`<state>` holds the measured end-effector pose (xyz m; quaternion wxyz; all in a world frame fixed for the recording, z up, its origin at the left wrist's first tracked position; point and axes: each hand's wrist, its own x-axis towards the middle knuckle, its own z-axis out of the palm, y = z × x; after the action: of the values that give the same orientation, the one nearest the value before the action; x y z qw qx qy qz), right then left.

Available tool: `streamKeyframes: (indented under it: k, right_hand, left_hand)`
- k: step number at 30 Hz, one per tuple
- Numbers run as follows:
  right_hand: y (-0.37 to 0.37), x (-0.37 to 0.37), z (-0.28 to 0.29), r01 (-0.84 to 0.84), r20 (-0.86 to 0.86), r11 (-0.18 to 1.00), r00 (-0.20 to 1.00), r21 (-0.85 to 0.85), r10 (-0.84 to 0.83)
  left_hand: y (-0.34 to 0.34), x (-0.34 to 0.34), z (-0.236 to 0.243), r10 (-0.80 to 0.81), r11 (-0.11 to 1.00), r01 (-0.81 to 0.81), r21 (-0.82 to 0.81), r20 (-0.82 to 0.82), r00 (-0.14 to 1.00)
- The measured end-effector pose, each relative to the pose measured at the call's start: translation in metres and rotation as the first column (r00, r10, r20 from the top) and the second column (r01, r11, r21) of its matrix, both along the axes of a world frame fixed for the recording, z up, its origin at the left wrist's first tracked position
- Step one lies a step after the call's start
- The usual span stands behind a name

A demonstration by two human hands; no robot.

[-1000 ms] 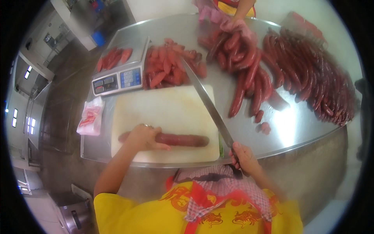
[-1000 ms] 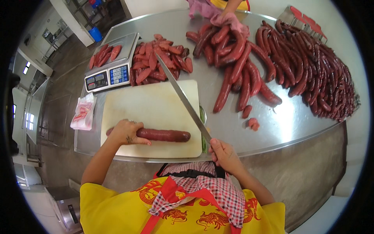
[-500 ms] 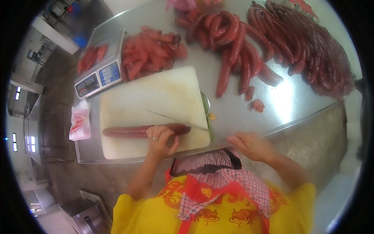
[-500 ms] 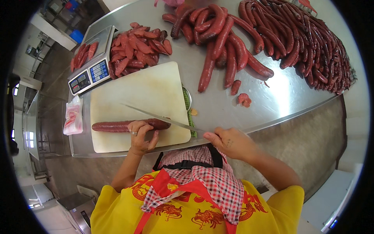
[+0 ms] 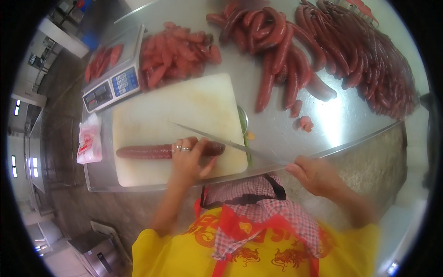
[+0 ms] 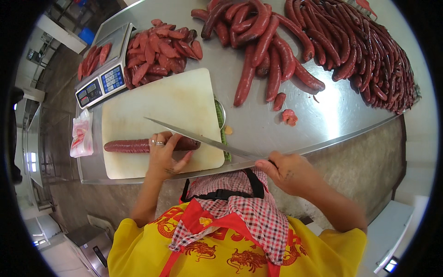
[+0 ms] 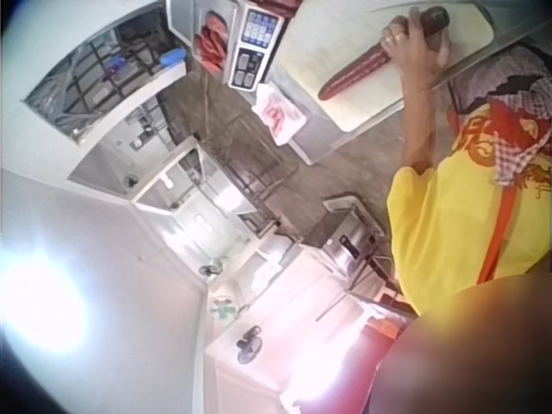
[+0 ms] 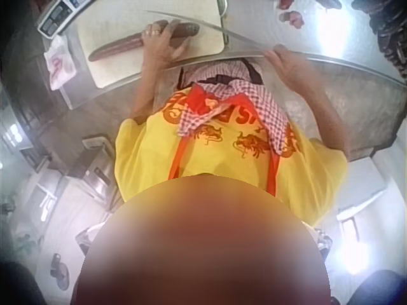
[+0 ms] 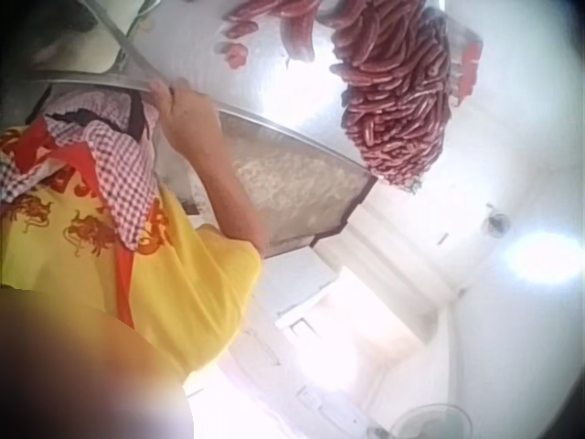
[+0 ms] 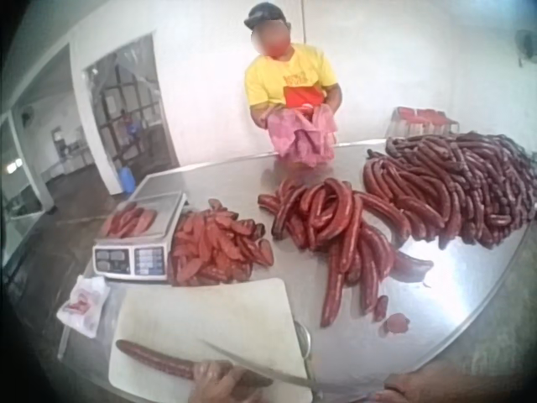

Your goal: The person slices long pieces of red meat into smaller segments on a white cutting board using a knife. Sliced pieces are moved aside on the stainless steel table. A digital scale and plastic bags are visible nearby.

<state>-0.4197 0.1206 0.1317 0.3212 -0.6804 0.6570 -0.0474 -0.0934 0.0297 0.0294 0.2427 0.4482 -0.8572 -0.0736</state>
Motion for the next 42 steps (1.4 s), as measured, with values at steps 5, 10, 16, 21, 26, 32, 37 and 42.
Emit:
streamKeyframes:
  k: [5,10,16,21,26,32,37,42]
  right_hand:
    - [0.009,0.023,-0.034,0.220,0.081,0.975,0.972,0.020,-0.221]
    - [0.009,0.055,-0.072,0.304,0.128,0.952,0.947,-0.044,-0.296]
    - [0.054,0.046,-0.066,0.317,0.095,0.948,0.944,0.020,-0.317]
    - [0.051,0.057,-0.070,0.351,0.076,0.936,0.934,-0.008,-0.349]
    - [0.011,0.082,-0.090,0.373,0.156,0.916,0.923,-0.148,-0.351]
    - [0.042,0.074,-0.060,0.446,-0.004,0.892,0.895,0.067,-0.447]
    - [0.015,0.088,-0.071,0.466,0.178,0.867,0.851,0.177,-0.494]
    - [0.023,0.083,-0.082,0.455,0.335,0.866,0.798,0.208,-0.501]
  left_hand:
    - [-0.032,0.022,0.028,-0.033,0.987,0.001,0.158,0.201,0.979]
    - [-0.020,-0.021,0.012,0.084,0.991,-0.102,0.085,0.191,0.978]
    - [-0.017,-0.031,0.009,0.138,0.950,-0.185,0.250,0.194,0.971]
    - [-0.014,-0.028,-0.002,0.137,0.966,-0.166,0.199,0.150,0.979]
    - [-0.010,-0.030,-0.004,0.154,0.976,-0.169,0.134,0.120,0.981]
    - [-0.016,-0.030,-0.003,0.155,0.961,-0.172,0.217,0.096,0.983]
    - [-0.006,-0.026,-0.008,0.067,0.995,-0.079,0.067,0.163,0.984]
    - [-0.006,-0.021,-0.018,0.075,0.996,-0.081,0.043,0.122,0.990]
